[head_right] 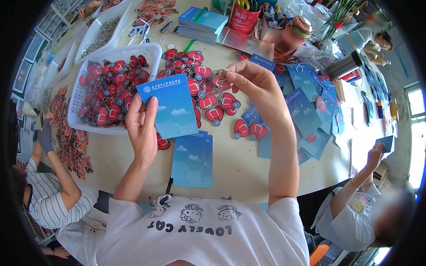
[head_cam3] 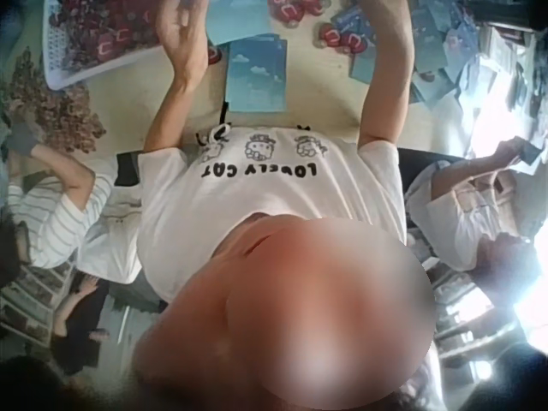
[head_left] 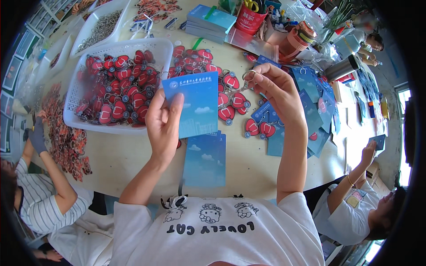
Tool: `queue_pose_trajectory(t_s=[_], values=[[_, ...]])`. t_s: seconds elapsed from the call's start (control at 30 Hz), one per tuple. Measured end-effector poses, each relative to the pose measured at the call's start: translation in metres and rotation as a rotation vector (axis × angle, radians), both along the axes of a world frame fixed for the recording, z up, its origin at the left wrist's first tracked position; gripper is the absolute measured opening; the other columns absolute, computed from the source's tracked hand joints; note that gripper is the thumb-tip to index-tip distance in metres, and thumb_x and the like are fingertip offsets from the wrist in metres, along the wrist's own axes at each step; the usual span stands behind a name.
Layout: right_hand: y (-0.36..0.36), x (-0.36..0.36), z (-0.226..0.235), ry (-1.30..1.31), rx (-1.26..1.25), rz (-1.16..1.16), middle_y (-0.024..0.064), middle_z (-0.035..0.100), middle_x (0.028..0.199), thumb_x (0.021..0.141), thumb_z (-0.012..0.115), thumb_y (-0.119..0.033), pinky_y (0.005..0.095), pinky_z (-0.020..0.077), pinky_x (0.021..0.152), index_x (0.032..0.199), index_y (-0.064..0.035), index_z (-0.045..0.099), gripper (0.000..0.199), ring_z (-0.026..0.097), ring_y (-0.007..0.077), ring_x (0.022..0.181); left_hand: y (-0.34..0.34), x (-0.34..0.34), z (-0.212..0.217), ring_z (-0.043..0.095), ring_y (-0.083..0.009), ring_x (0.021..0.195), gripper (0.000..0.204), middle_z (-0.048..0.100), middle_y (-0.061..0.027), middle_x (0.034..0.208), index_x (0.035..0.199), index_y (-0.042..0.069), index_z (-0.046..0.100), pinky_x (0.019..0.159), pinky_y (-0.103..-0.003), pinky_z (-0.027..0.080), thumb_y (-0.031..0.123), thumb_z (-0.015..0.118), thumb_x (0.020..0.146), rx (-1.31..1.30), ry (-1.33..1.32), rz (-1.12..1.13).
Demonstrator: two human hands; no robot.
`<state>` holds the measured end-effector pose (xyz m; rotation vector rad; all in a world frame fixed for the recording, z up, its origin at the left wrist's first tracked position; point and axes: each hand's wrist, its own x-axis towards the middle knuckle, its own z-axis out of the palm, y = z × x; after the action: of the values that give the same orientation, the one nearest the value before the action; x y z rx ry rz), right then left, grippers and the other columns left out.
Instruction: The person assembles heart-shaped keychains by attaching them to blue cardboard backing cards. They pick up a keychain from a white basket, thread the metal ring through a hole in the card, and place the finished unit on a growing pile on the table.
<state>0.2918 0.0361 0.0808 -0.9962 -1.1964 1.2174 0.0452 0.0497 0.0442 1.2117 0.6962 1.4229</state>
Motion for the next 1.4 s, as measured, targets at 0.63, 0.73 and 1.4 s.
queue_pose_trajectory(t_s=[0.63,0.73,1.4], values=[[-0.019,-0.047,0.0,-0.096,-0.039,-0.206,0.002,0.068,0.083,0.087,0.07,-0.01,0.0188,0.0477,0.063,0.096,0.0001,0.069,0.014,0.058,0.0045,0.072,0.009,0.038,-0.003,0.058,-0.0073,0.089,0.016,0.063,-0.0047,0.097,0.105,-0.003,0.061,0.08,-0.022,0.047,0.004,0.063,0.091,0.0,-0.102,-0.027],[-0.018,-0.054,-0.003,-0.036,-0.036,-0.23,0.0043,0.069,0.085,0.086,0.071,-0.01,0.0195,0.0502,0.065,0.096,0.0019,0.069,0.016,0.062,0.0067,0.074,0.004,0.04,-0.002,0.06,-0.0086,0.092,0.017,0.064,-0.0056,0.099,0.105,-0.003,0.06,0.082,-0.022,0.048,0.004,0.065,0.09,-0.026,-0.154,-0.091],[-0.013,-0.053,-0.001,-0.81,0.496,-0.405,0.0046,0.063,0.075,0.076,0.075,-0.004,0.0265,0.048,0.057,0.083,-0.0023,0.066,0.012,0.057,0.0137,0.061,0.007,0.038,-0.015,0.059,-0.0089,0.087,0.018,0.063,-0.0062,0.096,0.102,-0.003,0.061,0.076,-0.025,0.051,0.0,0.068,0.085,0.072,0.007,-0.062]])
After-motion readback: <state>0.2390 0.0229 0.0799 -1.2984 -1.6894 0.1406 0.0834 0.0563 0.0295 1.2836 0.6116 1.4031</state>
